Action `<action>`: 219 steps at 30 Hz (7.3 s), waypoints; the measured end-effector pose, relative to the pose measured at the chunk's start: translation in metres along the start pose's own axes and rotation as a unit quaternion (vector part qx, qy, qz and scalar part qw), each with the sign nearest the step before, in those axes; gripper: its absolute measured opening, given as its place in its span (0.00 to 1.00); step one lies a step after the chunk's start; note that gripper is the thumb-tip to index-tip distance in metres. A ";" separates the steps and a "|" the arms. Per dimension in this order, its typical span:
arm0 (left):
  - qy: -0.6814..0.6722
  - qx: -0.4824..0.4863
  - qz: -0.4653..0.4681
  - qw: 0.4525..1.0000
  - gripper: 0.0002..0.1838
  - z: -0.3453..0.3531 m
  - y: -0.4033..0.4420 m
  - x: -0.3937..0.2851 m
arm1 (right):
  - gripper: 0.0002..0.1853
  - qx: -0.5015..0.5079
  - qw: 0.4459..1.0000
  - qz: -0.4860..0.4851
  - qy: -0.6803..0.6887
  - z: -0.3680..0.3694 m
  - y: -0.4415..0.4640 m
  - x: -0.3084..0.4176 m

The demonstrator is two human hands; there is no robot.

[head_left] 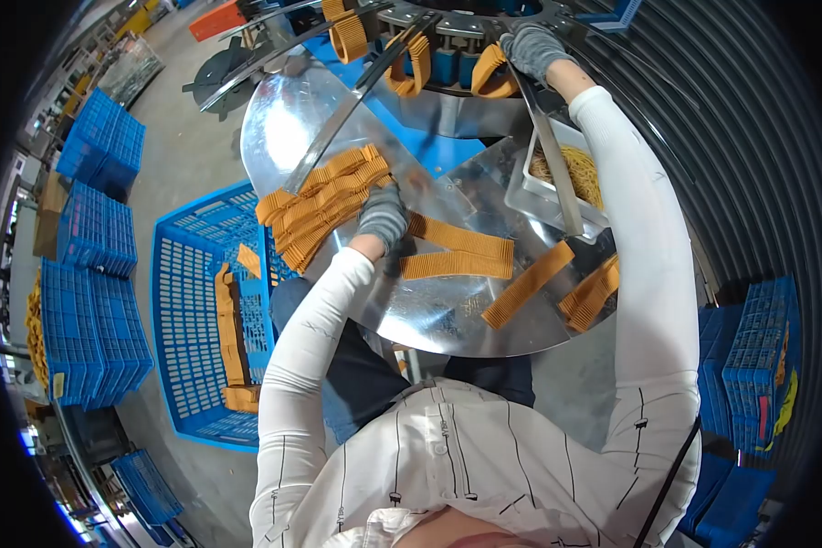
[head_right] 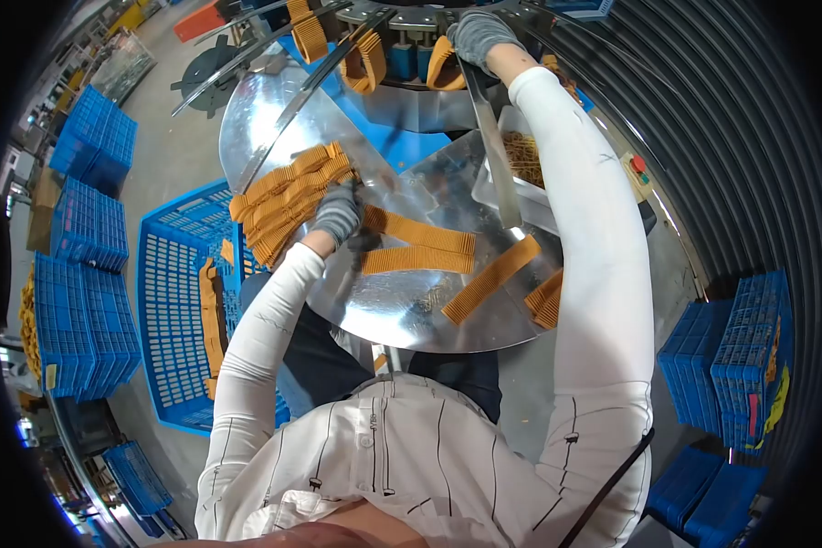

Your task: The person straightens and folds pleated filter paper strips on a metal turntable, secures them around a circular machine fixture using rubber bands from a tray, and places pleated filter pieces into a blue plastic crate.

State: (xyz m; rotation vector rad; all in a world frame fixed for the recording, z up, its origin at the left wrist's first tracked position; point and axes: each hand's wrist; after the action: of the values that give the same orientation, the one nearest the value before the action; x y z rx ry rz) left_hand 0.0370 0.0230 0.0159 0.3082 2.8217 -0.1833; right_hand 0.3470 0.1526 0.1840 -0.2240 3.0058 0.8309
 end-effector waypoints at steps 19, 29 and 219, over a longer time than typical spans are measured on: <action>-0.083 0.065 0.011 0.994 0.10 0.026 -0.012 0.002 | 0.21 0.458 0.887 0.049 0.028 0.105 -0.319 0.082; -0.188 0.022 -0.023 0.982 0.06 0.027 -0.022 -0.001 | 0.09 0.402 0.910 0.034 0.096 0.084 -0.314 0.093; 0.126 0.092 0.083 0.984 0.68 -0.056 0.025 0.070 | 0.20 0.191 0.931 0.203 0.235 0.012 -0.346 0.061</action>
State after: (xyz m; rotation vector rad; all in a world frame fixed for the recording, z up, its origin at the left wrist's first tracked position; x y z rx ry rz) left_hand -0.0383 0.0696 0.0448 0.6487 3.0118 -0.3961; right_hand 0.3358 -0.1431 -0.0065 0.2557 3.6513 0.1828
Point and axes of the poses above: each hand's wrist, its own y-axis towards the middle knuckle, its own z-axis out of the palm, x = y × z, and after that the axes turned 1 degree about x, right-handed
